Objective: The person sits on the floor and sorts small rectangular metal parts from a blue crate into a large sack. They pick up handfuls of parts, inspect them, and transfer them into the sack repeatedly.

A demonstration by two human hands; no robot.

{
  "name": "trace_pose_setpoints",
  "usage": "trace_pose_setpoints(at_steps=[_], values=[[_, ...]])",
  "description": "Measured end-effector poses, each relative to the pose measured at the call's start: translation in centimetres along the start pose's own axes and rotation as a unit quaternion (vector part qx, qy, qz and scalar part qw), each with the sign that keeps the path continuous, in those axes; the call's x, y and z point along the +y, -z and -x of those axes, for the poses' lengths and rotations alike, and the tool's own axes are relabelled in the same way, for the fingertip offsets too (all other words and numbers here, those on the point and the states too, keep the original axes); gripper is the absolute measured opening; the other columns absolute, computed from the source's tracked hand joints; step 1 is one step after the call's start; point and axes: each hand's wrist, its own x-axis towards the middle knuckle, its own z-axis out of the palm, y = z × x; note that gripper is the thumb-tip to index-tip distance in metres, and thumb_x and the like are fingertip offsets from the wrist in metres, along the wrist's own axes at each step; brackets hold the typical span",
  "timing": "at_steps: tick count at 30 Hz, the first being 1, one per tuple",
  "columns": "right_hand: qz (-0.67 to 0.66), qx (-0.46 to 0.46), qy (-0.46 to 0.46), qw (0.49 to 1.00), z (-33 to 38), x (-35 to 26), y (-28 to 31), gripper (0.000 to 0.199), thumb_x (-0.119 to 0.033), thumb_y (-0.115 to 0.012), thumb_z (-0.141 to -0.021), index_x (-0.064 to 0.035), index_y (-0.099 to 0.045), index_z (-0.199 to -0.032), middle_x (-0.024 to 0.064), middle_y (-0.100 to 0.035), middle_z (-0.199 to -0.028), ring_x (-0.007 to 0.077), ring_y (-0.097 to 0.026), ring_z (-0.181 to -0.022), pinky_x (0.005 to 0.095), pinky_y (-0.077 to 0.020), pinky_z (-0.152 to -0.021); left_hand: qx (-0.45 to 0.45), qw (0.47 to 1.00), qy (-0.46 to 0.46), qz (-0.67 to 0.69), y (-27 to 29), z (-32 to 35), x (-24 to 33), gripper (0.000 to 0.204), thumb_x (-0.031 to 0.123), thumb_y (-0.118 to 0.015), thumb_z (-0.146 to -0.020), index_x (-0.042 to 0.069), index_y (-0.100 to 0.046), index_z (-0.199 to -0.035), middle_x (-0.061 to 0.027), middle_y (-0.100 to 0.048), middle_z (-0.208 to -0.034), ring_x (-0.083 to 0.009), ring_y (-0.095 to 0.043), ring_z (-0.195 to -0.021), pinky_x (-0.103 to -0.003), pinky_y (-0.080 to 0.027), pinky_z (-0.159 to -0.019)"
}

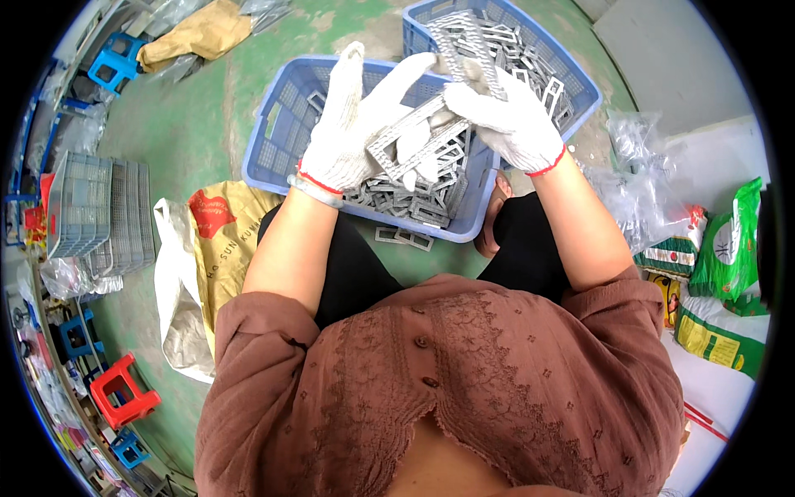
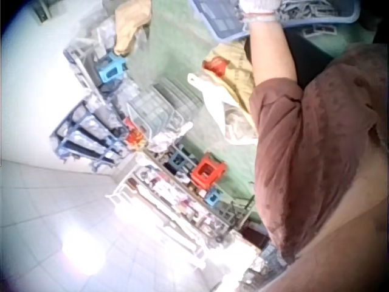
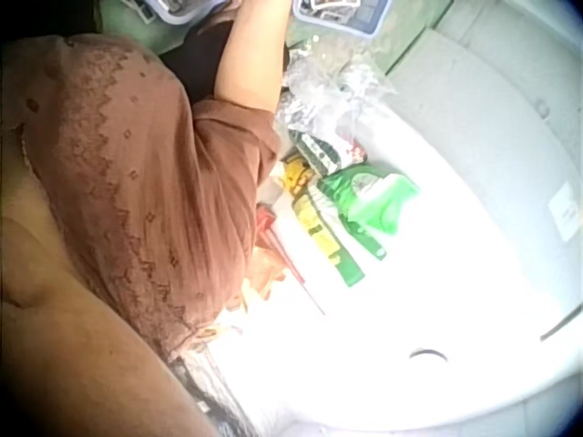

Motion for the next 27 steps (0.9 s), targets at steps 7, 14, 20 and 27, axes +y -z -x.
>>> trace_pose_setpoints(at_steps=[7,14,20,27], values=[[0.068,0.031,0.068,0.995,0.3,-1.7,0.8,0.056,0.002,-0.071,-0.084,0.0059,-0.051,-0.136,0.014,-0.068,-0.107,0.0209,-0.067,-0.097,0.0325,-0.0526,-0.09,0.037,0.999,0.018,0.03,1.3,-0.1,0.3,0.052,0.031,-0.047,-0.104,-0.003,-0.041,-0.143,-0.0208,-0.045,-0.145,-0.0411,-0.049,-0.128,-0.057,-0.048,-0.101],[0.115,0.034,0.051,0.991,0.7,-2.2,1.3,0.062,0.007,-0.071,-0.079,0.0057,-0.05,-0.137,0.014,-0.065,-0.112,0.0198,-0.065,-0.1,0.0307,-0.053,-0.089,0.121,0.99,-0.022,-0.068,0.1,-0.4,-0.5,0.039,0.019,-0.055,-0.101,-0.003,-0.05,-0.134,-0.0207,-0.053,-0.135,-0.0324,-0.052,-0.126,-0.044,-0.046,-0.108],[0.213,0.019,0.06,0.975,0.3,-1.5,0.6,0.06,-0.002,-0.075,-0.08,0.0015,-0.054,-0.135,0.009,-0.067,-0.113,0.0146,-0.064,-0.101,0.0297,-0.0524,-0.089,0.115,0.961,-0.142,-0.209,1.3,-0.5,-2.8,0.033,0.007,-0.06,-0.097,-0.005,-0.053,-0.127,-0.0196,-0.057,-0.127,-0.0285,-0.058,-0.116,-0.039,-0.05,-0.102],[0.08,-0.017,0.016,0.996,0.4,-1.3,-0.4,0.065,0.003,-0.071,-0.079,0.0021,-0.049,-0.14,0.0111,-0.065,-0.12,0.017,-0.064,-0.109,0.0309,-0.051,-0.094,0.103,0.981,-0.047,0.155,1.3,-1.4,-1.4,0.041,0.02,-0.051,-0.097,-0.001,-0.052,-0.132,-0.021,-0.054,-0.136,-0.0359,-0.053,-0.123,-0.049,-0.042,-0.105]])
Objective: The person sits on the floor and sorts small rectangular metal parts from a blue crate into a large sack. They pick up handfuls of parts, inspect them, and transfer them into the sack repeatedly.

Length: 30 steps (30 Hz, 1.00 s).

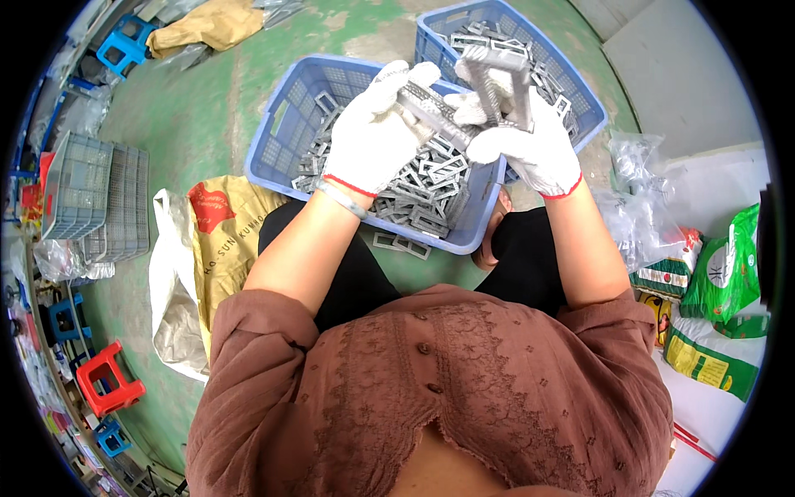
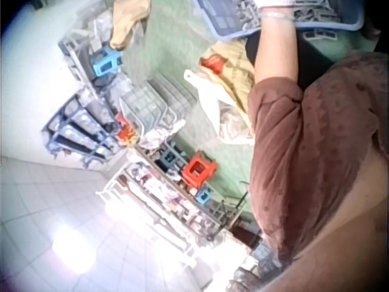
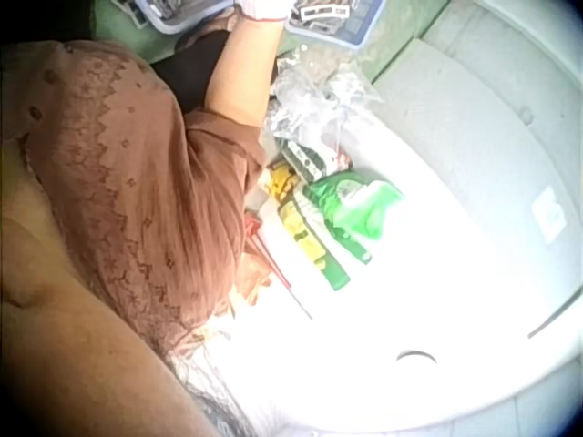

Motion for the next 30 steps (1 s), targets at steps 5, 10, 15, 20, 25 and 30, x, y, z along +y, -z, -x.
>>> trace_pose_setpoints(at_steps=[5,10,15,20,25,30], values=[[-0.111,0.03,-0.026,0.993,-0.3,0.2,-0.1,0.059,-0.001,-0.069,-0.087,0.0032,-0.046,-0.141,0.0143,-0.065,-0.118,0.0204,-0.065,-0.107,0.0345,-0.0507,-0.098,-0.138,0.985,0.051,0.092,1.3,-0.1,0.7,0.051,0.021,-0.052,-0.094,-0.003,-0.046,-0.139,-0.0232,-0.049,-0.144,-0.0396,-0.051,-0.126,-0.051,-0.042,-0.106],[0.31,0.055,0.074,0.946,-1.9,0.5,-2.1,0.048,-0.02,-0.061,-0.097,-0.003,-0.05,-0.14,0.0171,-0.063,-0.126,0.0324,-0.063,-0.112,0.0368,-0.0508,-0.098,-0.037,0.999,-0.011,0.012,1.5,0.0,0.5,0.058,0.028,-0.053,-0.093,-0.005,-0.043,-0.14,-0.0235,-0.051,-0.141,-0.0394,-0.054,-0.124,-0.053,-0.046,-0.101],[0.618,-0.004,0.025,0.785,-3.3,2.6,-5.5,0.078,-0.064,-0.056,-0.087,-0.0057,-0.051,-0.138,0.0211,-0.06,-0.131,0.0376,-0.059,-0.119,0.0412,-0.0478,-0.099,0.015,0.984,-0.084,-0.158,-0.2,0.5,1.9,0.053,0.043,-0.056,-0.095,0.0,-0.057,-0.125,-0.0151,-0.065,-0.117,-0.031,-0.062,-0.108,-0.048,-0.048,-0.098],[0.533,-0.237,0.109,0.805,-7.4,-0.9,-5.6,0.059,-0.054,-0.052,-0.096,-0.0038,-0.061,-0.125,0.0158,-0.069,-0.101,0.0294,-0.069,-0.09,0.0339,-0.054,-0.079,0.027,0.967,-0.022,-0.253,-1.3,0.4,8.4,0.041,0.007,-0.06,-0.088,-0.002,-0.057,-0.128,-0.0199,-0.065,-0.116,-0.0285,-0.064,-0.105,-0.042,-0.053,-0.094],[0.368,-0.24,0.125,0.889,-13.0,3.8,-3.3,0.044,-0.033,-0.065,-0.092,-0.0031,-0.063,-0.125,0.0119,-0.069,-0.111,0.0193,-0.068,-0.093,0.0298,-0.0532,-0.08,0.094,0.852,-0.096,-0.506,-7.4,6.4,22.1,0.042,0.009,-0.056,-0.095,-0.002,-0.052,-0.135,-0.0164,-0.064,-0.12,-0.0273,-0.065,-0.107,-0.038,-0.053,-0.096],[0.594,-0.266,-0.129,0.748,-15.1,17.1,2.1,0.077,-0.063,-0.061,-0.085,-0.0014,-0.059,-0.131,0.0218,-0.061,-0.132,0.0357,-0.056,-0.124,0.0394,-0.0419,-0.107,0.342,0.57,-0.08,-0.743,-13.8,18.7,25.8,0.07,0.019,-0.068,-0.085,-0.005,-0.041,-0.145,-0.0134,-0.064,-0.118,-0.0187,-0.064,-0.096,-0.03,-0.051,-0.086]])
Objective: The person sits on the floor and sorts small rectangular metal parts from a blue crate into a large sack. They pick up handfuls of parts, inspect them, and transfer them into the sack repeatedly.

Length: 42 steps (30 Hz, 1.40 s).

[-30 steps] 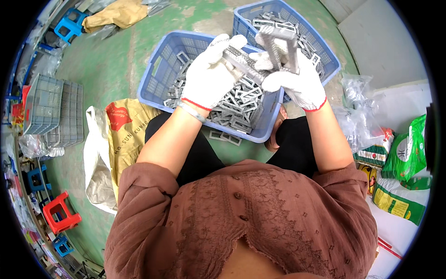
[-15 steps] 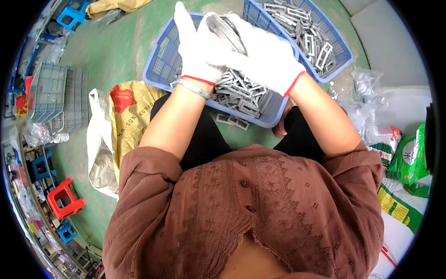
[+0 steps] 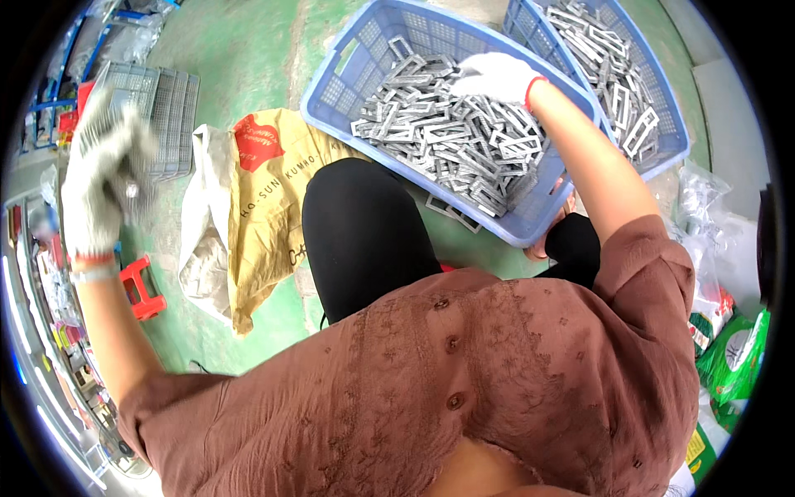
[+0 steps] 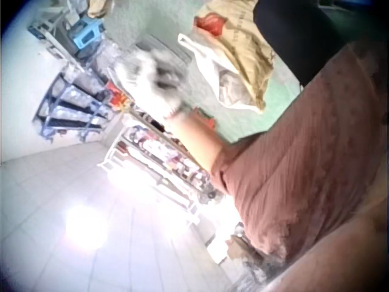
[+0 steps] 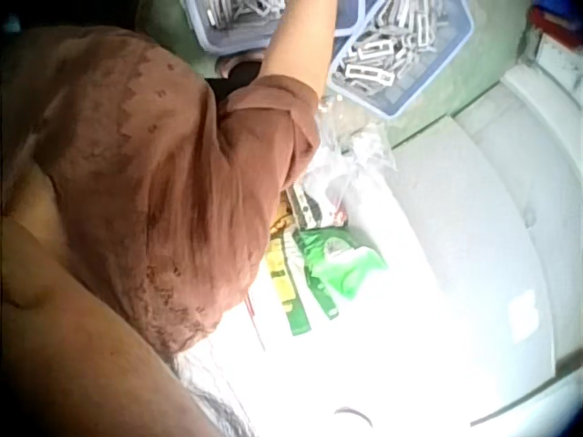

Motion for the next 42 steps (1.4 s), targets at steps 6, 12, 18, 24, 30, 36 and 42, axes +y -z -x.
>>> trace_pose_setpoints(at_steps=[6,12,18,24,30,36,42], values=[[-0.035,-0.123,-0.044,0.991,-5.5,2.4,-9.9,0.07,-0.06,-0.062,-0.08,-0.0042,-0.067,-0.123,0.0198,-0.063,-0.128,0.0352,-0.06,-0.119,0.0429,-0.0464,-0.102,0.009,0.967,0.25,-0.038,0.9,5.4,-12.7,0.075,0.002,-0.072,-0.078,0.0,-0.043,-0.146,-0.0072,-0.063,-0.105,-0.0159,-0.061,-0.084,-0.028,-0.052,-0.08],[-0.046,-0.136,-0.016,0.99,-5.7,2.2,-11.9,0.071,-0.06,-0.061,-0.082,-0.0053,-0.064,-0.127,0.0202,-0.063,-0.128,0.0361,-0.06,-0.12,0.0426,-0.0446,-0.104,-0.003,0.866,0.326,-0.378,3.9,1.5,-14.5,0.054,0.032,-0.077,-0.084,0.01,-0.062,-0.131,-0.0071,-0.072,-0.108,-0.0106,-0.067,-0.091,-0.025,-0.056,-0.076],[-0.104,-0.132,-0.104,0.98,-4.5,5.8,-13.5,0.063,-0.049,-0.065,-0.086,-0.0032,-0.062,-0.129,0.0196,-0.063,-0.129,0.0334,-0.06,-0.121,0.0409,-0.0448,-0.103,-0.076,0.873,-0.071,-0.477,-10.1,-11.0,-2.6,0.044,0.04,-0.062,-0.095,0.007,-0.065,-0.125,-0.0065,-0.07,-0.11,-0.0136,-0.065,-0.091,-0.025,-0.05,-0.082],[-0.095,-0.114,-0.045,0.988,-3.1,4.2,-12.9,0.059,-0.053,-0.057,-0.09,-0.0067,-0.063,-0.126,0.0215,-0.064,-0.126,0.0371,-0.059,-0.119,0.0426,-0.0455,-0.102,-0.424,0.766,0.088,-0.476,-30.2,-18.3,-13.7,0.108,0.062,-0.074,-0.07,0.001,-0.033,-0.149,-0.0276,-0.061,-0.126,-0.0343,-0.065,-0.11,-0.041,-0.051,-0.094],[-0.134,-0.025,-0.042,0.99,-1.0,4.5,-12.0,0.06,-0.056,-0.052,-0.092,-0.0082,-0.062,-0.127,0.0193,-0.063,-0.126,0.0364,-0.059,-0.118,0.0428,-0.0454,-0.101,-0.356,0.799,0.189,-0.447,-37.3,-19.1,-27.3,0.137,0.063,-0.084,-0.06,0.002,-0.008,-0.157,-0.0281,-0.046,-0.146,-0.0391,-0.05,-0.132,-0.041,-0.041,-0.109],[-0.217,-0.03,-0.032,0.975,-1.9,3.6,-10.8,0.056,-0.052,-0.056,-0.091,-0.0069,-0.065,-0.123,0.0183,-0.067,-0.117,0.0352,-0.062,-0.111,0.0406,-0.0472,-0.097,-0.338,0.804,0.223,-0.435,-37.7,-18.5,-27.3,0.138,0.061,-0.085,-0.062,0.011,-0.001,-0.159,-0.0244,-0.041,-0.151,-0.0378,-0.045,-0.137,-0.041,-0.038,-0.113],[-0.219,-0.024,-0.039,0.975,-1.5,4.7,-11.6,0.055,-0.053,-0.055,-0.092,-0.0084,-0.063,-0.122,0.0171,-0.066,-0.121,0.0337,-0.061,-0.113,0.0402,-0.0466,-0.098,-0.385,0.801,0.22,-0.402,-37.6,-20.2,-30.2,0.109,0.05,-0.085,-0.068,0.01,-0.03,-0.153,-0.0171,-0.044,-0.15,-0.0364,-0.046,-0.136,-0.043,-0.04,-0.112]])
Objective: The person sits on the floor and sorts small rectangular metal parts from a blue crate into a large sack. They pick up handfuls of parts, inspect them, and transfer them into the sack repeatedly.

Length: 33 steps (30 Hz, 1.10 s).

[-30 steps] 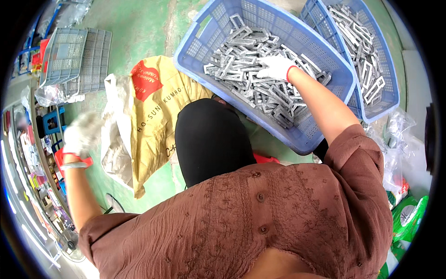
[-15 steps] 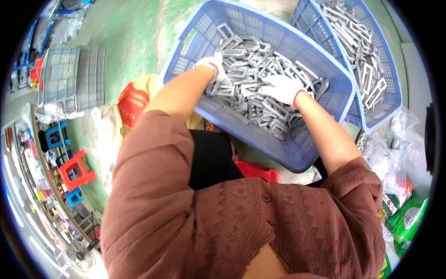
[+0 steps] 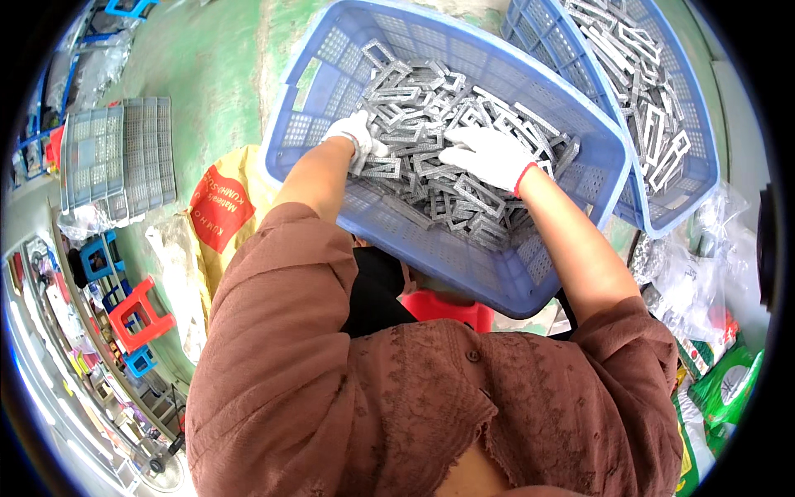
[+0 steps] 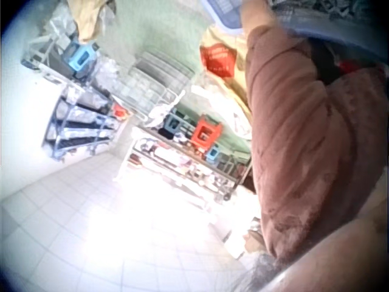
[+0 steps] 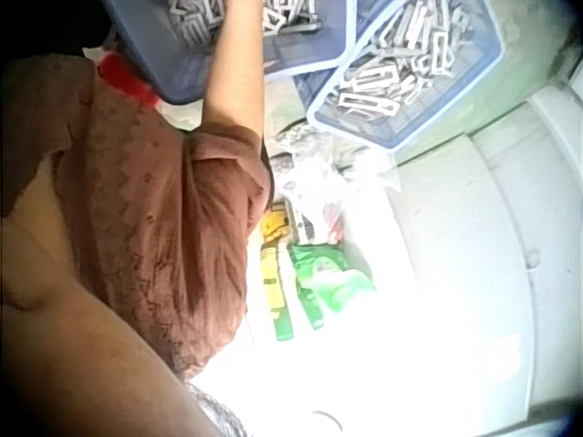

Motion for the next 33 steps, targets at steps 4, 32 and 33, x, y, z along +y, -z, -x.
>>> trace_pose_setpoints(at_steps=[4,32,33], values=[[0.016,-0.001,-0.005,1.0,0.7,0.2,0.4,0.056,-0.055,-0.054,-0.093,-0.0091,-0.063,-0.124,0.0164,-0.066,-0.122,0.034,-0.06,-0.115,0.0403,-0.0463,-0.099,0.06,0.996,-0.002,-0.069,0.4,-0.6,-0.1,0.072,0.032,-0.073,-0.08,0.009,-0.047,-0.143,-0.0207,-0.055,-0.139,-0.0366,-0.054,-0.128,-0.04,-0.043,-0.109],[-0.571,0.062,0.073,0.815,19.4,-12.8,13.5,0.049,-0.042,-0.056,-0.1,-0.0131,-0.051,-0.139,0.0097,-0.063,-0.126,0.0226,-0.07,-0.097,0.0334,-0.0588,-0.068,-0.247,0.502,-0.471,0.682,4.1,29.6,11.8,0.057,-0.009,-0.05,-0.076,-0.007,-0.046,-0.132,-0.0285,-0.055,-0.13,-0.0435,-0.059,-0.115,-0.06,-0.051,-0.099],[-0.567,0.057,0.072,0.819,20.6,-12.8,13.3,0.049,-0.041,-0.058,-0.099,-0.0126,-0.05,-0.138,0.0113,-0.065,-0.121,0.0207,-0.072,-0.087,0.0287,-0.0589,-0.058,-0.277,0.496,-0.477,0.67,3.6,30.2,12.5,0.059,-0.01,-0.051,-0.075,-0.007,-0.045,-0.133,-0.029,-0.055,-0.13,-0.0434,-0.059,-0.116,-0.061,-0.051,-0.099]])
